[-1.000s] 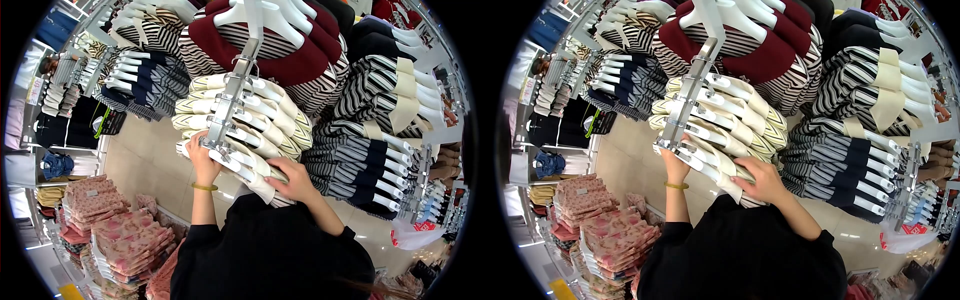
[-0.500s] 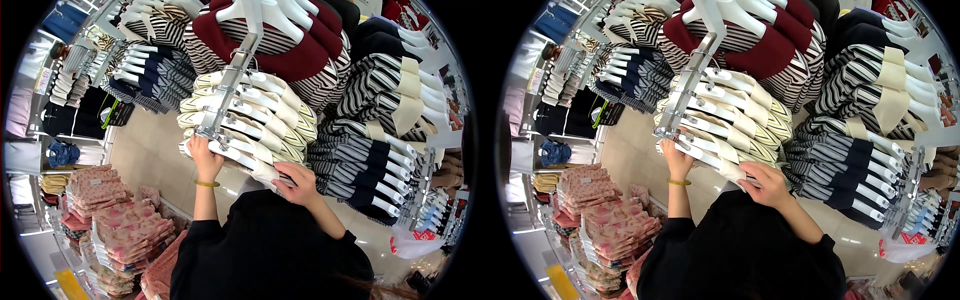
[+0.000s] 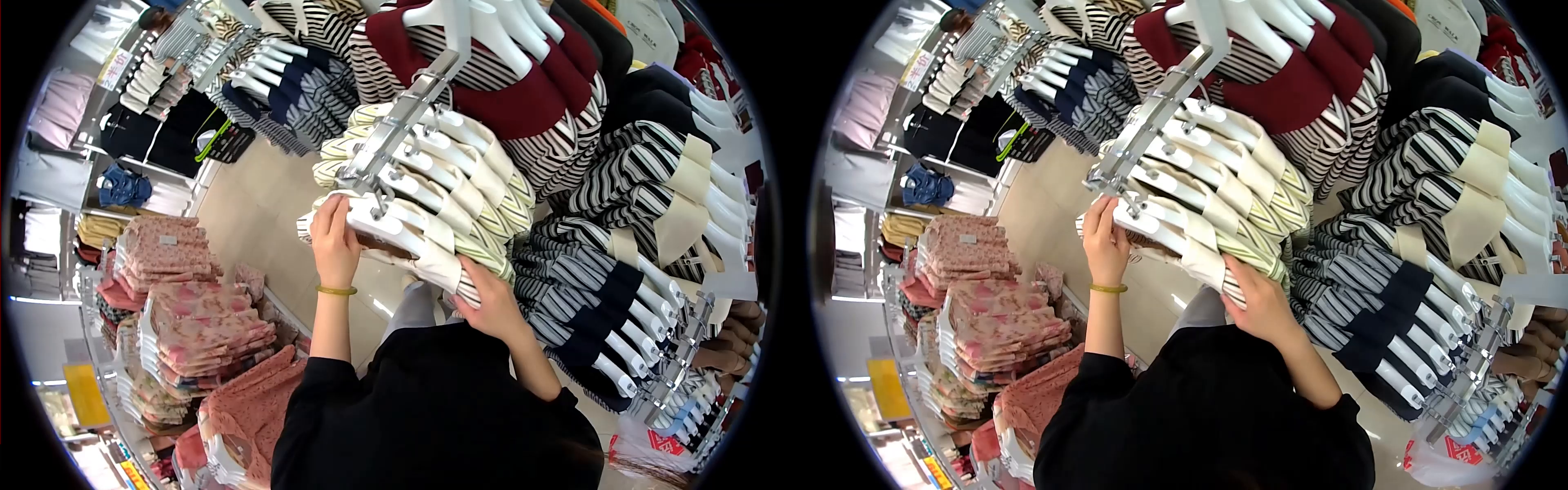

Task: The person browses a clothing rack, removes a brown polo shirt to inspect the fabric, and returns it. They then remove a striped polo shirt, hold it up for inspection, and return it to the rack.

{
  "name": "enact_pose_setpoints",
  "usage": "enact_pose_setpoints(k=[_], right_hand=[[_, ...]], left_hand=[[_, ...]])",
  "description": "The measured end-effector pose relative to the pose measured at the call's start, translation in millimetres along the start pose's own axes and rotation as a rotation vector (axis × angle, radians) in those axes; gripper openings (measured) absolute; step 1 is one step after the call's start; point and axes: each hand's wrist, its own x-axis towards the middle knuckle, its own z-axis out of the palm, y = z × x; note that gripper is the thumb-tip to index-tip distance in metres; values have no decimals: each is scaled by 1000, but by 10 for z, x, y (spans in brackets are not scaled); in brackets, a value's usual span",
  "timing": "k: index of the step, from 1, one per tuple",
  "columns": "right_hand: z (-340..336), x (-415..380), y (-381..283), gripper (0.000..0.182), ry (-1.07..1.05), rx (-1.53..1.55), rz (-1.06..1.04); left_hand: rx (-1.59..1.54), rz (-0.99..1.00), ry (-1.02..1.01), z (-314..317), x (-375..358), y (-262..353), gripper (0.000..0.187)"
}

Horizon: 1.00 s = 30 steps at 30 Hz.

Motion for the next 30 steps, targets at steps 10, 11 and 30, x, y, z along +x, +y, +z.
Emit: enact_pose_setpoints(k=[10,11,30], right_hand=[[126,-182,6,50,172,47,53],[138,-210,-14,50,165,83,107],[1759,-1570,65,97,225,1057,666]], left_hand=[[-85,-17,-147,-485,-107,-344,41],[-89,-7,-150,-535,-128,-416,41],[-1315,-604,-1009,-672,-2251,-1806,70]])
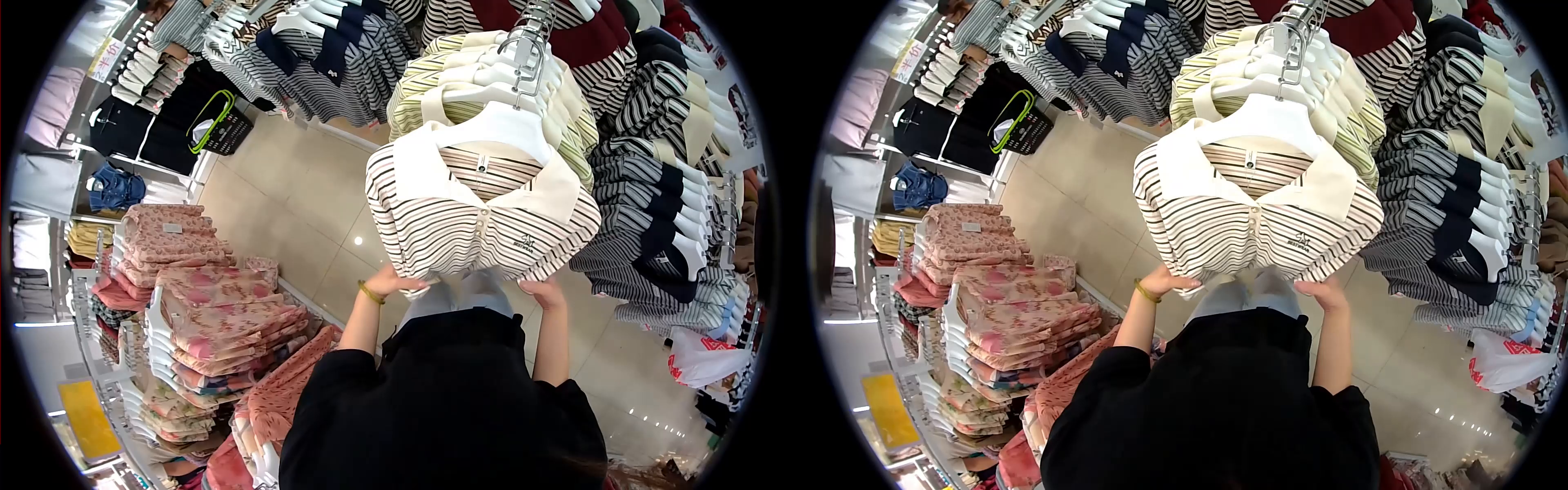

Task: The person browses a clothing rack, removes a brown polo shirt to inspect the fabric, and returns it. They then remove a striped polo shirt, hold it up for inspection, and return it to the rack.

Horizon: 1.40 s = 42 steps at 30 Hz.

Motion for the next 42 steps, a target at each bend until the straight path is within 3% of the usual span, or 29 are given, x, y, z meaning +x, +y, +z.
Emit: enact_pose_setpoints(k=[3,5,7,11,12,13,15,16,17,18,19,21,23,25,26,28,29,31,32,34,37,39,42], right_hand=[[-16,33,123,96,-98,-138,103],[-104,88,225,97,-145,-142,51],[-101,121,209,96,-300,-235,199],[-144,149,294,97,-493,-500,118],[82,33,106,98,-503,-512,9],[193,-89,-44,95,-458,-651,111],[227,-202,-120,93,-526,-581,476],[140,-264,-61,93,-517,-576,480],[24,-299,49,92,-548,-704,334],[-85,-336,131,91,-577,-831,186],[-210,-376,195,91,-575,-830,191],[-407,-494,300,92,-458,-809,108],[-677,-533,548,89,-280,-709,83],[-777,-592,498,69,-132,-634,184],[-921,-548,580,69,-149,-643,201],[-1267,-436,827,50,63,-783,48],[-1302,-429,792,50,53,-787,62],[-1321,-397,642,36,39,-886,53],[-1354,-363,675,36,34,-888,66],[-1412,-324,747,32,105,-1027,-144],[-1389,-332,795,33,199,-1103,-179],[-1318,-377,738,35,189,-1132,-155],[-1206,-452,668,34,189,-1169,-111]], left_hand=[[-155,-149,-137,34,-230,-50,66],[-150,-114,-173,66,-330,-212,61],[-35,-298,-204,176,-380,-314,61],[28,-188,-51,643,-444,-477,51],[4,-253,-23,711,-453,-595,49],[-4,-263,-24,782,-466,-688,49],[-126,-341,-16,916,-477,-799,48],[-123,-290,5,997,-496,-851,47],[-125,-295,-2,1085,-514,-909,47],[-114,-282,87,1167,-533,-982,42],[-105,-268,179,1235,-548,-1054,38],[-40,-315,220,1240,-603,-1289,29],[173,-332,389,1144,-682,-1570,24],[513,-330,551,1036,-772,-1741,24],[589,-336,652,1035,-806,-1706,24],[715,-290,856,1096,-863,-1593,23],[764,-237,957,1136,-883,-1564,22],[832,-291,985,1203,-904,-1472,22],[904,-335,1008,1217,-921,-1488,22],[916,-369,996,1238,-938,-1572,24],[909,-422,993,1273,-932,-1794,28],[849,-274,975,1332,-922,-1894,30],[653,-238,920,1380,-879,-2037,31]])
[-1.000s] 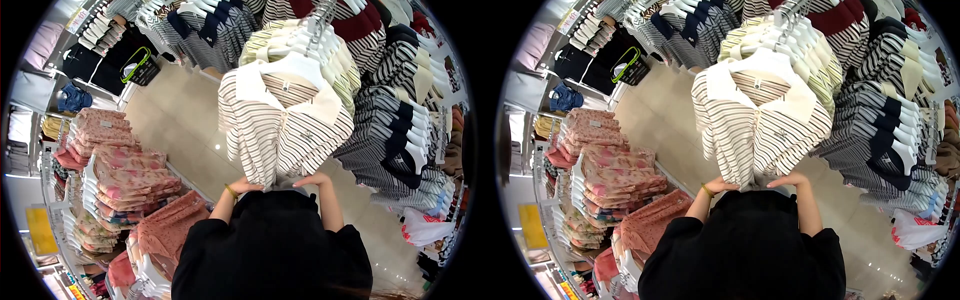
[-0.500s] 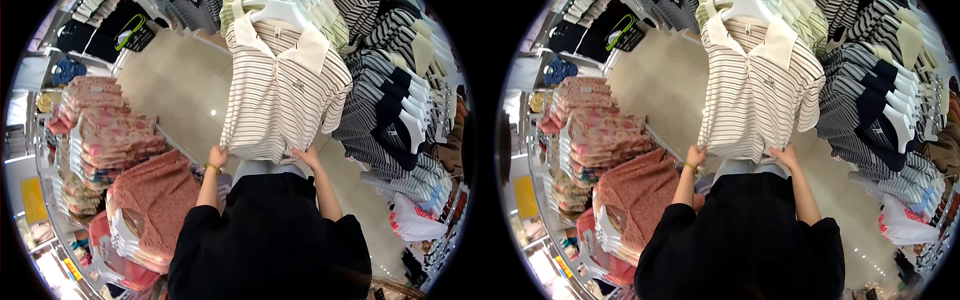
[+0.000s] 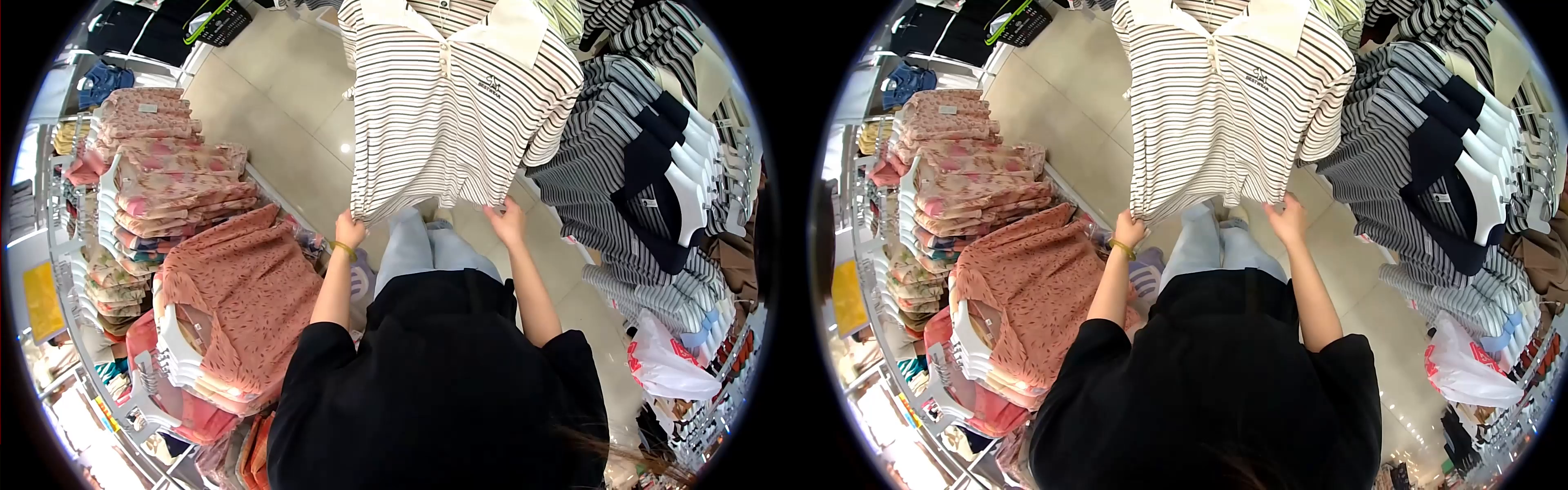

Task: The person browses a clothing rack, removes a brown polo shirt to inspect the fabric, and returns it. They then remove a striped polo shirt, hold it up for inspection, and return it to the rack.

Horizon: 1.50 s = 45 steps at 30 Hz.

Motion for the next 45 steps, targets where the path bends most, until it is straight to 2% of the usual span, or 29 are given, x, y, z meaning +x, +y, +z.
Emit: enact_pose_setpoints(k=[1,3,7,9,11,12,13,15,16,19,21,23,25,27,29,31,32,33,35,37,38,40,42,45], right_hand=[[1,-28,-29,33,-8,-12,19],[50,-60,4,32,17,9,-26],[14,-89,-27,27,131,54,-56],[-59,4,34,25,180,52,-6],[-129,104,85,23,222,50,46],[-176,167,65,20,323,162,-63],[-232,239,44,17,425,276,-174],[-391,371,38,12,462,180,-226],[-440,422,22,7,490,265,-269],[-555,541,31,7,549,398,-275],[-589,546,28,8,561,491,-258],[-604,543,92,10,552,554,-236],[-609,435,93,15,410,565,-167],[-614,265,51,27,160,561,-107],[-553,105,-2,46,-35,445,-187],[-409,49,259,63,-377,363,-87],[-359,23,332,67,-379,181,-167],[-262,35,525,63,-455,78,-66],[-84,4,761,52,-344,25,-18],[-62,13,863,45,-328,53,49],[-74,5,841,38,-311,82,119],[-121,-26,807,34,-253,172,119],[-162,-19,816,28,-221,272,191],[-149,-7,883,26,-84,266,128]], left_hand=[[-105,5,-33,43,-13,-30,31],[-118,11,-72,115,-7,-123,31],[-116,-130,-118,40,76,-19,29],[-544,-141,-18,-46,186,109,29],[-669,-141,-11,-205,319,346,34],[-728,-155,-5,-289,348,553,33],[-772,-115,-23,-336,417,631,33],[-826,-26,-34,-379,511,831,30],[-827,-23,-33,-385,519,919,30],[-911,21,4,-347,531,1069,24],[-832,29,122,-269,531,1000,19],[-749,-6,126,-257,482,874,22],[-714,-187,70,-281,298,858,25],[-612,-190,47,-212,206,677,28],[-613,-229,38,-146,120,472,29],[-690,-221,84,-31,98,132,27],[-723,-218,137,59,110,-92,23],[-722,-221,135,95,100,-261,23],[-514,-314,154,102,44,-473,22],[-507,-294,161,119,-23,-594,25],[-587,-347,169,96,-70,-563,23],[-678,-459,192,46,-130,-494,23],[-747,-481,182,-9,-136,-493,25],[-917,-560,137,-68,-148,-409,24]])
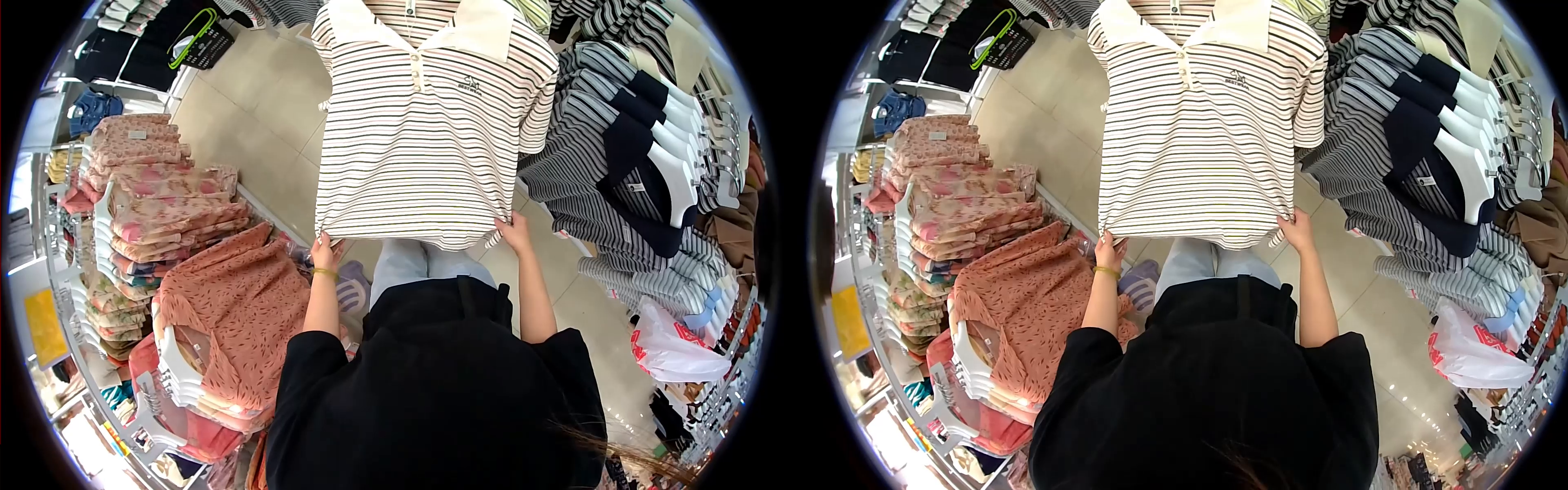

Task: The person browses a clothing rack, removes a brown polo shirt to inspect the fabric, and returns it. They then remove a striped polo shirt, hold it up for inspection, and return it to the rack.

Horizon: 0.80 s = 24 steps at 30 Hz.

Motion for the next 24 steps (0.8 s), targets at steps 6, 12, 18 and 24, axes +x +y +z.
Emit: enact_pose_setpoints(k=[6,12,18,24], right_hand=[[91,-100,44,25,100,278,132],[138,-111,126,30,153,274,39],[91,-142,82,27,48,353,121],[112,-128,227,28,-23,166,126]], left_hand=[[-370,-40,-103,66,82,33,24],[-516,-52,-47,6,355,33,25],[-648,-124,125,108,431,87,35],[-633,9,-297,268,205,282,32]])
